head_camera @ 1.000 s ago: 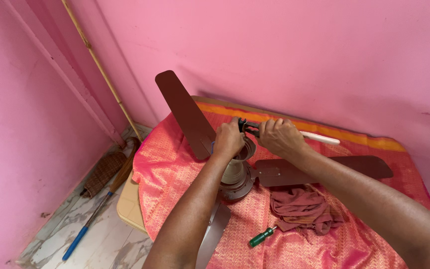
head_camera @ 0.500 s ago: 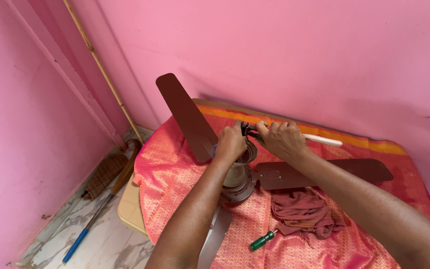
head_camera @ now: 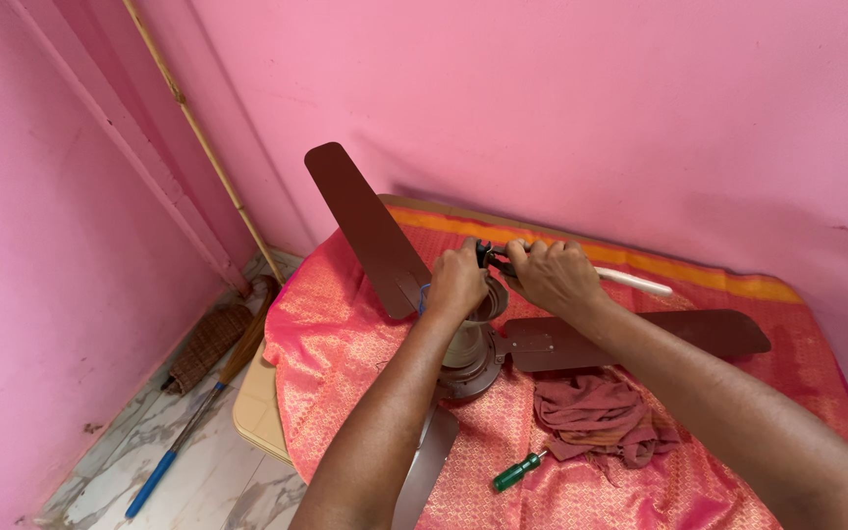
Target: The person uses pliers to manipulate and tighten wires inside the motor housing of a ceiling fan. They repeatedly adjust the wires and secure them within the central hub.
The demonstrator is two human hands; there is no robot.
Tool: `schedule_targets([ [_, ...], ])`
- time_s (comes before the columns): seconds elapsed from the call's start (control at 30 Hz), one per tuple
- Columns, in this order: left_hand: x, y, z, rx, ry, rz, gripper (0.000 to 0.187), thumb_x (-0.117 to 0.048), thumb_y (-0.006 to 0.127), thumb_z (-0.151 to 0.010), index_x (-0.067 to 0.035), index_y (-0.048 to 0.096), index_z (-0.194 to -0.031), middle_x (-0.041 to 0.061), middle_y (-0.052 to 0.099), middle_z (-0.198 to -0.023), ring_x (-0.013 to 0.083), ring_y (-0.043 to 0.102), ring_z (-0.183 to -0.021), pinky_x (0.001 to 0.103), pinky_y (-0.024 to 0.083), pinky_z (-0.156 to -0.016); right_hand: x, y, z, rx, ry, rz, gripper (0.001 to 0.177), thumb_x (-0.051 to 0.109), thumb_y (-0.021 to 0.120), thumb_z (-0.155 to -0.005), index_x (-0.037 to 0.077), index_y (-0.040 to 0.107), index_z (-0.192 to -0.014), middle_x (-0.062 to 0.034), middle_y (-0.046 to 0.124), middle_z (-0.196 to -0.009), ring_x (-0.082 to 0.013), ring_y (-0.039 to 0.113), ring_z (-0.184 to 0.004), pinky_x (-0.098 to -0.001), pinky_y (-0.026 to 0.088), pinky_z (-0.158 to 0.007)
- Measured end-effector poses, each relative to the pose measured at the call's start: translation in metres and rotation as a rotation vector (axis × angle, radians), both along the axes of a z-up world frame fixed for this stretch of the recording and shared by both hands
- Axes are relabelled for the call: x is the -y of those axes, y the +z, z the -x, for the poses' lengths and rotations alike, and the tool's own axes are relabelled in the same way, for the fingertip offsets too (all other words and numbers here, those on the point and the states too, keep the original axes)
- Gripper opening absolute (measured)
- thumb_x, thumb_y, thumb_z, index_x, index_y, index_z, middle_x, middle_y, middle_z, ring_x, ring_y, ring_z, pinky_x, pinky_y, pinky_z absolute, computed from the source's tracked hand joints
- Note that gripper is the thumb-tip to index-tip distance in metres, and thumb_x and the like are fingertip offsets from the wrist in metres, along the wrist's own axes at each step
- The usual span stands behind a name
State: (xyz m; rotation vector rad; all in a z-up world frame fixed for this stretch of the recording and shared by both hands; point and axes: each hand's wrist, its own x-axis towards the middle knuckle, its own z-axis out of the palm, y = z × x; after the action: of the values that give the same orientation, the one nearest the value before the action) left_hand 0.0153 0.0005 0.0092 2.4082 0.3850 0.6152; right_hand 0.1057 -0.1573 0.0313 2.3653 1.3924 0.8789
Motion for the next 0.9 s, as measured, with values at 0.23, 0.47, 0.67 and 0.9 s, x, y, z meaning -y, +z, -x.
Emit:
schedule_targets([
  [0.23,0.000,-0.007,-0.004,0.030,-0.002,-0.032,0.040,-0.005,0.077,-0.078,0.005,0.062,-0.113,0.028,0.072,-0.087,0.0463,0.071,-0.090,0.055,0.054,-0.084,-0.002,-0.006,-0.004,0.083,0.060,0.046,0.036,0.043,0.051,-0.105,0.012,0.052,-0.085,0.0003,0.060,-0.058,-0.0142,0.062,-0.043,-0.0346,0.050,-0.043],
  [0.47,-0.002,-0.010,-0.004,0.031,-0.017,-0.057,0.045,-0.006,0.079,-0.077,0.005,0.061,-0.117,0.029,0.071,-0.084,0.0467,0.071,-0.089,0.055,0.055,-0.084,-0.004,-0.004,-0.003,0.001,0.073,0.031,0.039,0.045,0.053,-0.102,0.010,0.055,-0.085,-0.0031,0.064,-0.058,-0.0169,0.064,-0.044,-0.0367,0.051,-0.044],
  [0.67,-0.004,-0.009,-0.003,0.009,-0.030,-0.069,0.041,-0.003,0.077,-0.076,0.005,0.063,-0.113,0.030,0.071,-0.085,0.0482,0.070,-0.089,0.056,0.055,-0.083,-0.004,0.011,0.005,-0.314,0.033,0.050,0.048,0.051,0.055,-0.098,0.005,0.055,-0.088,-0.0123,0.069,-0.061,-0.0269,0.068,-0.050,-0.0432,0.053,-0.046],
  [0.9,-0.003,-0.005,0.005,0.020,-0.048,-0.016,0.039,-0.001,0.075,-0.077,0.001,0.064,-0.115,0.030,0.071,-0.085,0.0484,0.070,-0.089,0.056,0.055,-0.082,-0.007,0.025,0.002,-0.581,-0.010,0.136,0.052,0.053,0.057,-0.094,0.001,0.058,-0.099,-0.0209,0.070,-0.069,-0.0374,0.071,-0.068,-0.0508,0.054,-0.065],
])
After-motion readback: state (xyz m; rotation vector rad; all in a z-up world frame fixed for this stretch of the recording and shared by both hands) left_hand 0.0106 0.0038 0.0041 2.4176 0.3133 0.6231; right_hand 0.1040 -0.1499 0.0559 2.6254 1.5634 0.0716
